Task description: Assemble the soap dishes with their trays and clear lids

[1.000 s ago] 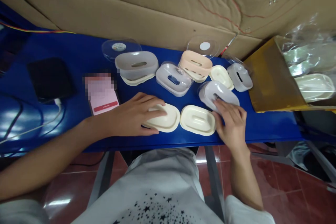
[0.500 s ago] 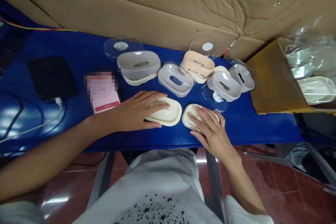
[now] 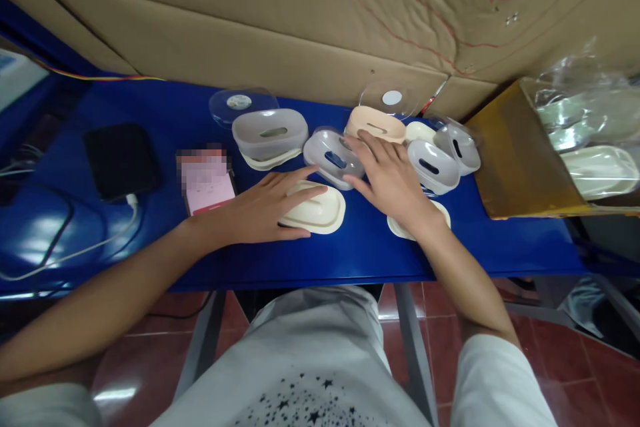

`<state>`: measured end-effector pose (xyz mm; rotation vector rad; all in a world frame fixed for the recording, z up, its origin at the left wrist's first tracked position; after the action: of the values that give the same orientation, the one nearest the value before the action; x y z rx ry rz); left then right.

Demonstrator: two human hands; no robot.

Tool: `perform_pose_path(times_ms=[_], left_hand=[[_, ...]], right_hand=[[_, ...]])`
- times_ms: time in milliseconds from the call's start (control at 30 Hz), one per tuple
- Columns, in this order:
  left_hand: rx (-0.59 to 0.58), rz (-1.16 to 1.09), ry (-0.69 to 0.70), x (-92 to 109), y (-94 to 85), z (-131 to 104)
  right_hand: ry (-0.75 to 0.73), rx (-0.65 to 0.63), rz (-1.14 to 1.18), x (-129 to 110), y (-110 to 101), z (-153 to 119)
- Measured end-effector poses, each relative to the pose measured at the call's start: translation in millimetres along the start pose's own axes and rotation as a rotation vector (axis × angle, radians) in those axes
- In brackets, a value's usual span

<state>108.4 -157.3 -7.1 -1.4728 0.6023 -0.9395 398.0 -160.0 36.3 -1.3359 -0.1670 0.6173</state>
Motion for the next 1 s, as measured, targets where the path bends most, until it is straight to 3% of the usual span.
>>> perform_pose_path(times_ms=[100,200,267,433,533,767,900,1000], left_hand=[[-0.016,-0.013,-0.005,-4.0,-0.5,-0.3],[-0.024,-0.018,0.017,-5.7,-0.2,-0.7],[-0.019,-0.021,0.038,-4.6,-0.1,-0.7],[-0.004,-0.072,0.092,-1.0,-1.2,-1.0],[0.047,-0.085,0.045,-7.5,-2.1,-3.4],[0.065,-0.044,-0.088,-24.6,-7.5,-7.2],[0.085,-0.06,-0.181,-20.7,-6.2,-3.3],[0.131,-0.097,-0.26,-18.6,-0.9,-0.6]], right_hand=[[0.066,0.059,0.041,15.3,7.6,12.0],[0.171,0.247,0.021,22.1,6.8,4.2],[0.166,0.306,0.004,17.1,4.9,-2.2],[-0.129,-0.001,0.132,-12.0,16.0,-8.4],[-0.153,-0.09,0.102,-14.9,27.4,-9.5],[-0.081,-0.109,0.041,3.9,23.7,-9.7],[-0.022,-0.031,0.086,-3.4,12.4,-9.6],[-0.09,-0.041,0.157,-15.3,11.5,-9.9]])
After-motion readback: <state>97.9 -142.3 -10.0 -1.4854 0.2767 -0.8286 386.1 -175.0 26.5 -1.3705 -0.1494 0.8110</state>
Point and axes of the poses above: each hand's wrist, its own z-axis towards the middle knuckle, its own y-axis out of the palm, x = y × z, the point moved 1 cm from there along z, towards the middle knuckle, and after that the axes turned 8 degrees about z, right-handed, at the moved point
